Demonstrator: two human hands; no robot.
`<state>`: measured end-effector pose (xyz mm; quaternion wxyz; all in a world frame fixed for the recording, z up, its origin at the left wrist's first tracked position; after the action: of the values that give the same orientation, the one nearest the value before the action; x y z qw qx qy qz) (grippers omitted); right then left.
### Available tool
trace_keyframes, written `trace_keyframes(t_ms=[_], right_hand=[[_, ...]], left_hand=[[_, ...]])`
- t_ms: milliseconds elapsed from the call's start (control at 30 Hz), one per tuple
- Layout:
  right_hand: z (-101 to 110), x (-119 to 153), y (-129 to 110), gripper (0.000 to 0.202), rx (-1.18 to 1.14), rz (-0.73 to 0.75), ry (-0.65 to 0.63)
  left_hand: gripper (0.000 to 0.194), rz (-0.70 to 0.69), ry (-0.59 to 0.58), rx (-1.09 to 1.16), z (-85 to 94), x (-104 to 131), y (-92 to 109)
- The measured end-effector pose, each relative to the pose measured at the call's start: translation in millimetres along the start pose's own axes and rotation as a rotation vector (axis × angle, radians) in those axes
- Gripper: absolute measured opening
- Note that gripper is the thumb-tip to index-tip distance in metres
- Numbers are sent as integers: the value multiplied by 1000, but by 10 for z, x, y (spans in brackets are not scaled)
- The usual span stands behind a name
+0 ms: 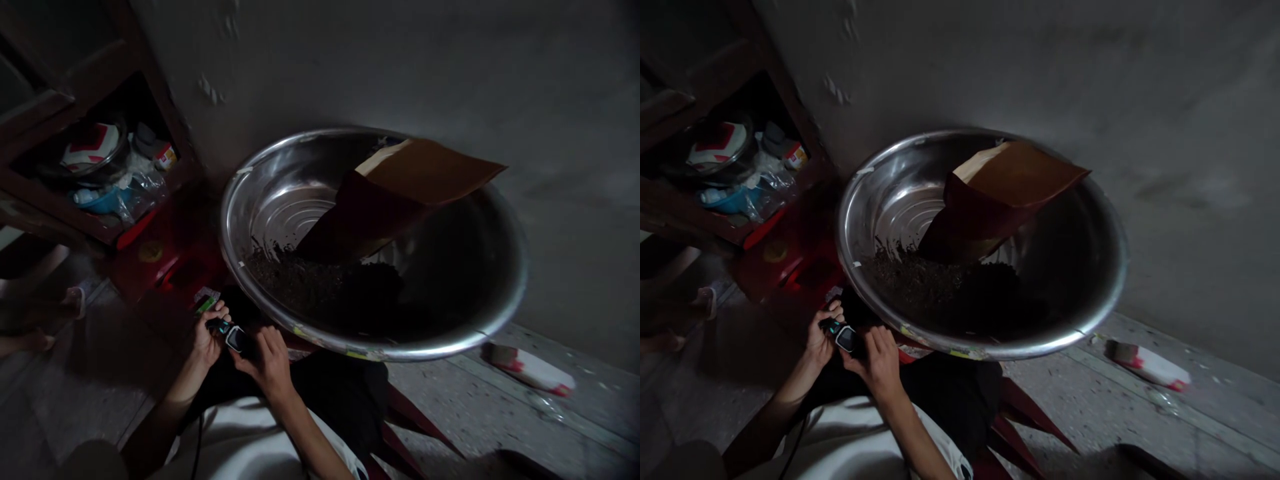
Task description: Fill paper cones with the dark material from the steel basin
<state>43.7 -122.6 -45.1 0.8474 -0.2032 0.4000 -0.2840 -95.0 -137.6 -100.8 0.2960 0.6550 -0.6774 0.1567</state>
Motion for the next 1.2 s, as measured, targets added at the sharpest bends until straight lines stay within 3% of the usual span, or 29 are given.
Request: trace_keyframes(t_ms=[533, 867, 967, 1033, 1200], right_hand=[[95, -20, -61, 26, 111, 64, 54], [112, -34, -54, 29, -36, 23, 89], [156, -60, -96, 32, -3, 63, 108], [184, -71, -124, 33, 1, 80, 111], [203, -164, -249, 33, -71, 139, 54]], left_hand=[[30, -23, 9, -1, 33, -32, -28], [24, -45, 67, -68, 146, -20, -29], [24, -72, 96, -233, 150, 36, 95], [23, -144, 103, -477, 65, 128, 283], [21, -408, 23, -1111, -419, 469, 795]])
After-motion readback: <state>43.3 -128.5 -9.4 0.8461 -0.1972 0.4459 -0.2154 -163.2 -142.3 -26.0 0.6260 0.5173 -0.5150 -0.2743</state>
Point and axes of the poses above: each hand's wrist, its own x-axis away from the middle knuckle, its own z-axis out of the back of the hand, y = z × x, the point moved 8 cm from there along -x, towards the middle knuckle, and after that the axes turned 10 degrees about z, right-handed, at the moved point
